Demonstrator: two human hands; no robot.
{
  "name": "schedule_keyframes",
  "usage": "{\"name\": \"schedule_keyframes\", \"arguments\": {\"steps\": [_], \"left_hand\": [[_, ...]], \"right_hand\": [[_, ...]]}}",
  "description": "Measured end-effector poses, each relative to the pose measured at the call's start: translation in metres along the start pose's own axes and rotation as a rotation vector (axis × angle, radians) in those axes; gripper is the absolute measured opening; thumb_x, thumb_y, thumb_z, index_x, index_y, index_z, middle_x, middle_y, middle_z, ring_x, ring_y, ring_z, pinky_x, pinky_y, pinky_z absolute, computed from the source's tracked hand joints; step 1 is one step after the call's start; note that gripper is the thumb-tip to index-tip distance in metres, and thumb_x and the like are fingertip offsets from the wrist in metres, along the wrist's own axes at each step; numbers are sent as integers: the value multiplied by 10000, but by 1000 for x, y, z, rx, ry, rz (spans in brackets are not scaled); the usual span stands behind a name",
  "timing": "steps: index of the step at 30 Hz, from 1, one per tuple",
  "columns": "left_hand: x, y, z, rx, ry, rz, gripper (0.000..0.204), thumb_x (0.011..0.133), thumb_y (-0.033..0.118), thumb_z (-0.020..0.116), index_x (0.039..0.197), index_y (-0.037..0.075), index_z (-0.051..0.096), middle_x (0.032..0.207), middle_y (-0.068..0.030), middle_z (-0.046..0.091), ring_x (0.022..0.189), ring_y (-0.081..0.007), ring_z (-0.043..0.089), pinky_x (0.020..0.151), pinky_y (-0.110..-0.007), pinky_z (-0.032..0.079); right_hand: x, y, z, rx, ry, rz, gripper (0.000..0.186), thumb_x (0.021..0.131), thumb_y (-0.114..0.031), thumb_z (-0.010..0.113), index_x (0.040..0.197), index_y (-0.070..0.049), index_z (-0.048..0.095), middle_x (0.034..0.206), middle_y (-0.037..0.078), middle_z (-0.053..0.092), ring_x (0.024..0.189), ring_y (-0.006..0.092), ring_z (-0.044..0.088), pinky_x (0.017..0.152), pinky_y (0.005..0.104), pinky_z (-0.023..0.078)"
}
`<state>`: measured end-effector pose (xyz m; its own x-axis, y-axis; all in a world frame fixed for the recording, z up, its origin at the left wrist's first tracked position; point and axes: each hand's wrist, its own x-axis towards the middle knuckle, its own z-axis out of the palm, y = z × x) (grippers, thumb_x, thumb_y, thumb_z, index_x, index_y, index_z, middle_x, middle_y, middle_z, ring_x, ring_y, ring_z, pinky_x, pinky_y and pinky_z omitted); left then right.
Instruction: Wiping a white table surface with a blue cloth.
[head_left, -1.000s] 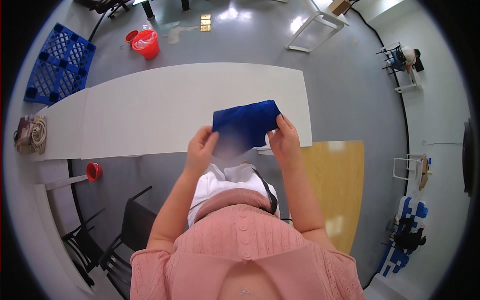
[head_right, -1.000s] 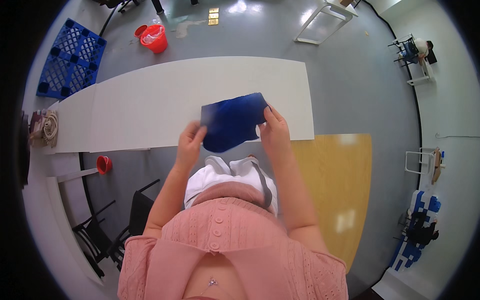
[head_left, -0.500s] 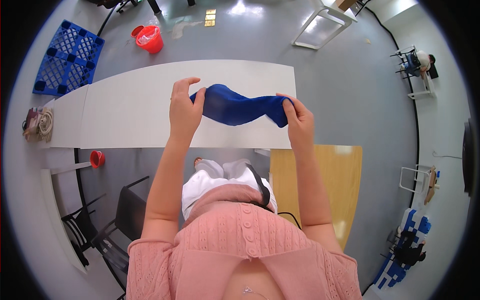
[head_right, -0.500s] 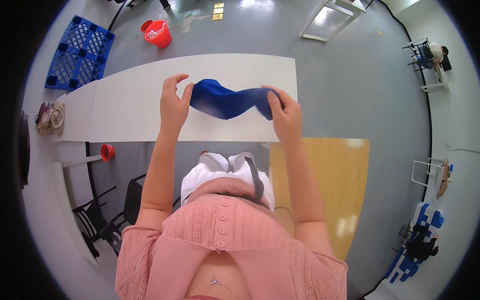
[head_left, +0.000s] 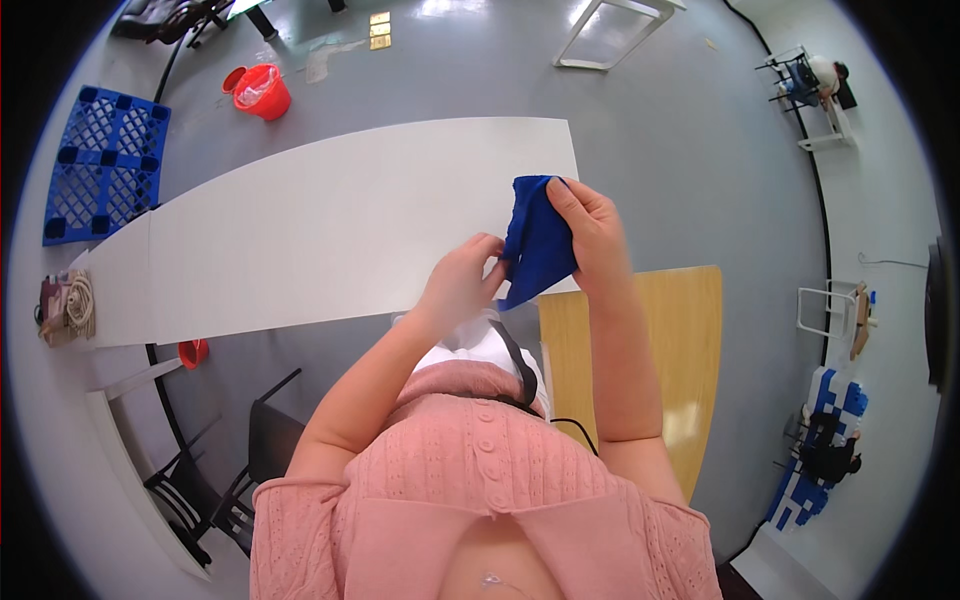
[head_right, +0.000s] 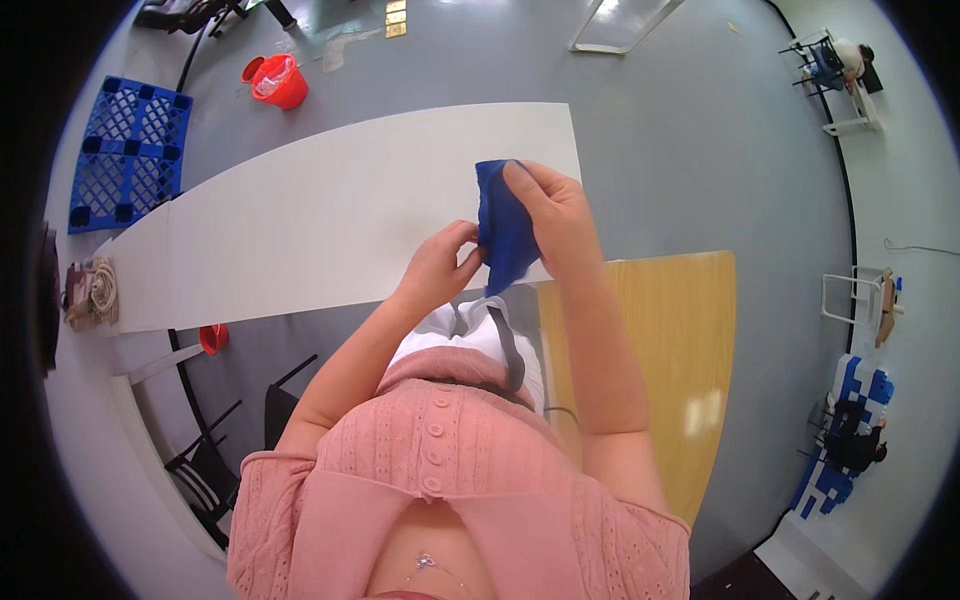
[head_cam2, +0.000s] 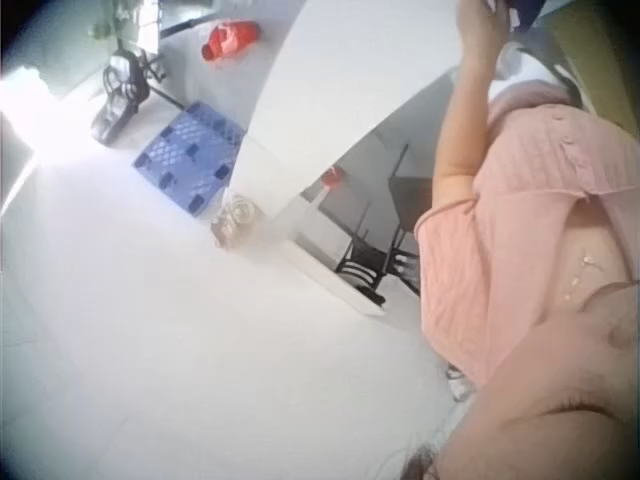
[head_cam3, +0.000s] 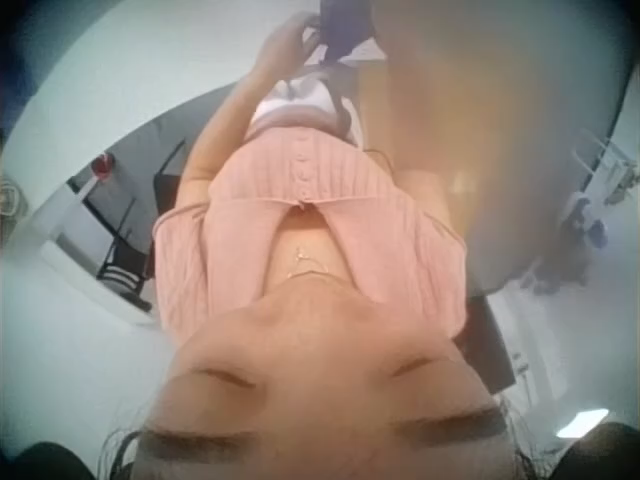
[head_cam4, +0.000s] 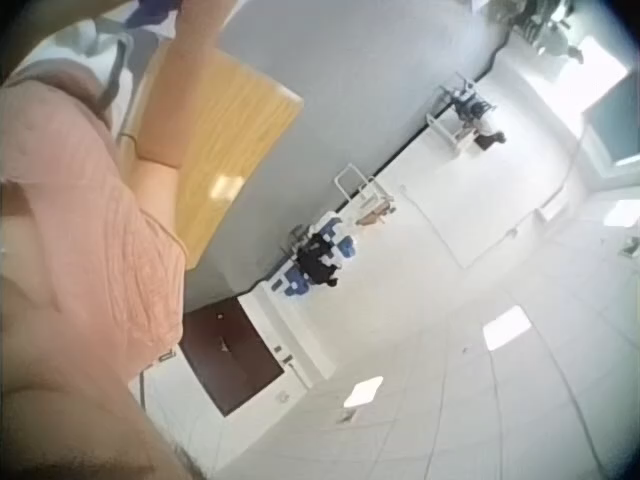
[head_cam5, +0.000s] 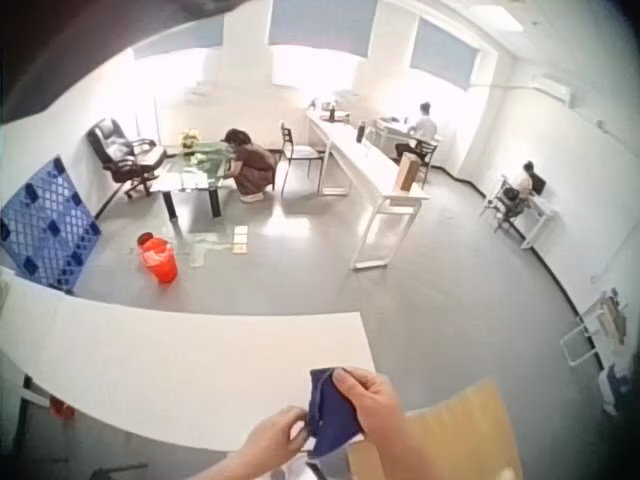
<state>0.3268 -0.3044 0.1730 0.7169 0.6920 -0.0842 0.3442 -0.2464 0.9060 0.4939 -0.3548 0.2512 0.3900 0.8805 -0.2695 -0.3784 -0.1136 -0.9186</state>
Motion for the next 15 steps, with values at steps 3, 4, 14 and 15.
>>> {"name": "schedule_keyframes", "arguments": {"steps": [3, 4, 14, 15], "left_hand": [[9, -20, -24, 38, 26, -32, 182, 878, 128, 579, 1020, 33, 642, 982, -184, 671, 923, -351, 649, 799, -403, 505], [14, -29, -32, 41, 78, -50, 177, 883, 115, 549, 999, 31, 653, 949, -202, 674, 894, -374, 648, 785, -414, 503], [60, -29, -161, 71, 338, 245, 117, 905, 55, 565, 995, 33, 636, 920, -137, 675, 833, -321, 641, 756, -391, 498], [56, -33, -168, 48, 314, 285, 113, 893, 44, 577, 988, 40, 639, 909, -116, 676, 827, -300, 637, 764, -381, 492]], "right_hand": [[10, 3, -8, -101, 49, -51, 277, 959, -229, 616, 1008, 31, 697, 821, 8, 672, 728, 63, 584, 637, 210, 472], [14, 4, -11, -178, 85, -75, 272, 957, -224, 619, 1016, 29, 702, 828, 15, 678, 736, 66, 589, 649, 205, 474], [41, -1, 13, -683, 220, -352, 217, 905, -109, 652, 1113, -72, 698, 744, -13, 567, 685, 68, 506, 632, 214, 437], [36, 3, 15, -730, 199, -352, 257, 884, -86, 660, 1141, -78, 676, 754, 1, 553, 714, 82, 514, 661, 226, 442]]}}
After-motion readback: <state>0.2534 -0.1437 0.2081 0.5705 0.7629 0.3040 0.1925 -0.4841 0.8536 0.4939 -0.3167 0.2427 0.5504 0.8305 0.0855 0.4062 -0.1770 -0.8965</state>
